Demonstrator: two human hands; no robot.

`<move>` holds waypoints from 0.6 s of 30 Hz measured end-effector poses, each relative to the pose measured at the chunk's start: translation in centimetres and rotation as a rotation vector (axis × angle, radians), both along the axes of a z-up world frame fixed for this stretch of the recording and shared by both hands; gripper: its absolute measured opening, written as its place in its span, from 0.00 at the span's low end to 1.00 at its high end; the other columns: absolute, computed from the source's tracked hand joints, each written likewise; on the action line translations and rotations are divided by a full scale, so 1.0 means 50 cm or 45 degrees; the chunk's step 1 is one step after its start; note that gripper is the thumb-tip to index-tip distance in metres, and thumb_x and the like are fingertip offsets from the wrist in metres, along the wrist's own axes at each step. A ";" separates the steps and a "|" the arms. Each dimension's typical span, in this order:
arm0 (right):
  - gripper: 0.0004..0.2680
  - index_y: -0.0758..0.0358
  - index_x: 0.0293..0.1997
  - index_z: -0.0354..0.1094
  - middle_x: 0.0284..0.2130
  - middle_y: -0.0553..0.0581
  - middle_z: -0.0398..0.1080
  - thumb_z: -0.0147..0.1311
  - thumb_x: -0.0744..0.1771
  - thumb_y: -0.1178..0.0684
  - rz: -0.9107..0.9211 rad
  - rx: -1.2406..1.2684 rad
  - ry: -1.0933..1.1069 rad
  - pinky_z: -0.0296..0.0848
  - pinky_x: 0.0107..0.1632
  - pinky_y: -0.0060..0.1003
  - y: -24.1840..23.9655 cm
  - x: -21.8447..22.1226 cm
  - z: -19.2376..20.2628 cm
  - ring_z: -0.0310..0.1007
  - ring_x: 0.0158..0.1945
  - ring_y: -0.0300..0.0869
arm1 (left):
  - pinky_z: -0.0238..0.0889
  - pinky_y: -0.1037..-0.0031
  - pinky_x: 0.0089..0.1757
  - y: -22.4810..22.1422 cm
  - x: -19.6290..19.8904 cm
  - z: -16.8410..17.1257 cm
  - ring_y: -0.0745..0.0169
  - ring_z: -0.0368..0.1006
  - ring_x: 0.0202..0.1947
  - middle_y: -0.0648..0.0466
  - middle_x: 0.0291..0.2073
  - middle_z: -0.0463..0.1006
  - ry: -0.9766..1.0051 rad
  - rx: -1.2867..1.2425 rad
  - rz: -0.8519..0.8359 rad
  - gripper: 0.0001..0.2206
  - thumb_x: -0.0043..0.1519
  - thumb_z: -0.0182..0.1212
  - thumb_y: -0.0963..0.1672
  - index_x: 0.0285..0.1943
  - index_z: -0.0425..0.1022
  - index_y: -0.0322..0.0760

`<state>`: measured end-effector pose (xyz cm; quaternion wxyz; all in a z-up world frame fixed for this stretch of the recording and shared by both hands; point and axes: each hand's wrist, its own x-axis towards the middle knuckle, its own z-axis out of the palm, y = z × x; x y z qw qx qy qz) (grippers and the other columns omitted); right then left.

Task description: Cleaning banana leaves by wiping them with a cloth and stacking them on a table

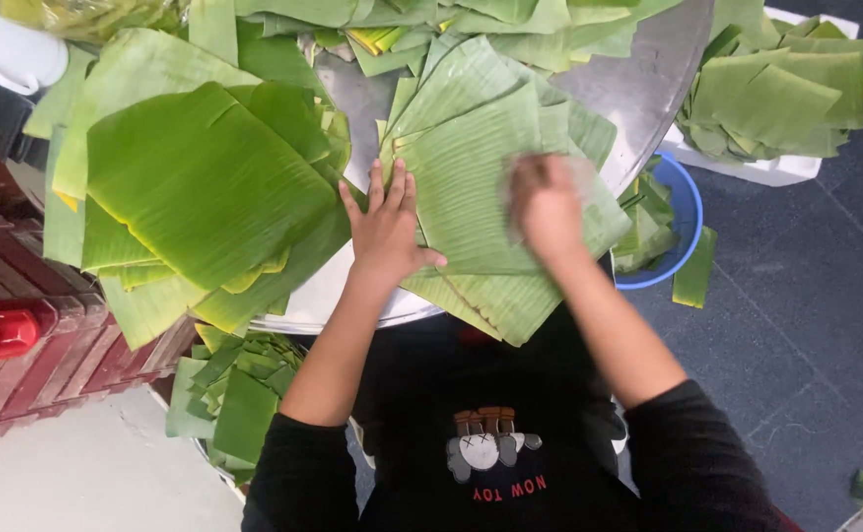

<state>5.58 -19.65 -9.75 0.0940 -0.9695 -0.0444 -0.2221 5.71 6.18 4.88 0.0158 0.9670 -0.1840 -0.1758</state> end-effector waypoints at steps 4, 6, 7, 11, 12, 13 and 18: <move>0.07 0.54 0.48 0.80 0.40 0.52 0.67 0.55 0.69 0.53 -0.087 0.204 -0.086 0.78 0.38 0.43 0.014 -0.011 0.046 0.77 0.38 0.50 | 0.16 0.24 0.64 -0.003 0.004 -0.005 0.41 0.29 0.79 0.48 0.79 0.44 -0.008 0.000 0.003 0.60 0.40 0.74 0.62 0.78 0.50 0.32; 0.13 0.56 0.54 0.73 0.34 0.47 0.57 0.39 0.71 0.53 0.374 1.998 0.396 0.74 0.37 0.26 0.139 -0.067 0.038 0.65 0.36 0.40 | 0.17 0.24 0.64 -0.004 0.003 -0.007 0.41 0.30 0.78 0.47 0.79 0.44 -0.006 0.002 0.007 0.59 0.40 0.75 0.62 0.78 0.51 0.31; 0.13 0.56 0.54 0.73 0.34 0.47 0.57 0.39 0.71 0.53 0.370 2.000 0.404 0.74 0.37 0.26 0.163 -0.095 0.053 0.65 0.36 0.40 | 0.17 0.24 0.64 -0.005 0.004 -0.010 0.41 0.30 0.78 0.47 0.79 0.44 0.003 0.003 0.010 0.59 0.40 0.75 0.62 0.78 0.51 0.31; 0.07 0.55 0.49 0.75 0.40 0.48 0.67 0.54 0.69 0.51 0.287 0.095 -0.046 0.77 0.35 0.34 0.169 -0.148 0.089 0.72 0.43 0.43 | 0.17 0.23 0.64 -0.003 0.002 -0.006 0.40 0.29 0.78 0.47 0.79 0.44 0.010 -0.027 0.015 0.57 0.41 0.76 0.59 0.77 0.50 0.31; 0.05 0.57 0.45 0.76 0.39 0.51 0.68 0.55 0.69 0.54 0.267 0.103 -0.054 0.77 0.41 0.36 0.142 -0.144 0.094 0.73 0.43 0.46 | 0.16 0.23 0.64 -0.005 -0.002 0.000 0.40 0.30 0.78 0.47 0.79 0.45 -0.017 -0.047 0.019 0.60 0.38 0.76 0.61 0.77 0.51 0.31; 0.05 0.57 0.45 0.76 0.39 0.51 0.68 0.55 0.69 0.54 0.263 0.105 -0.055 0.77 0.41 0.36 0.110 -0.143 0.073 0.73 0.43 0.46 | 0.16 0.23 0.64 -0.001 -0.003 -0.008 0.40 0.30 0.78 0.47 0.79 0.45 -0.017 -0.045 0.015 0.60 0.38 0.76 0.61 0.77 0.51 0.31; 0.08 0.58 0.50 0.78 0.42 0.53 0.68 0.57 0.68 0.56 -0.007 0.059 -0.076 0.78 0.43 0.41 -0.016 -0.146 0.109 0.76 0.43 0.49 | 0.19 0.22 0.64 -0.006 -0.011 -0.018 0.40 0.31 0.78 0.44 0.78 0.47 -0.127 -0.069 -0.010 0.58 0.38 0.77 0.59 0.76 0.54 0.29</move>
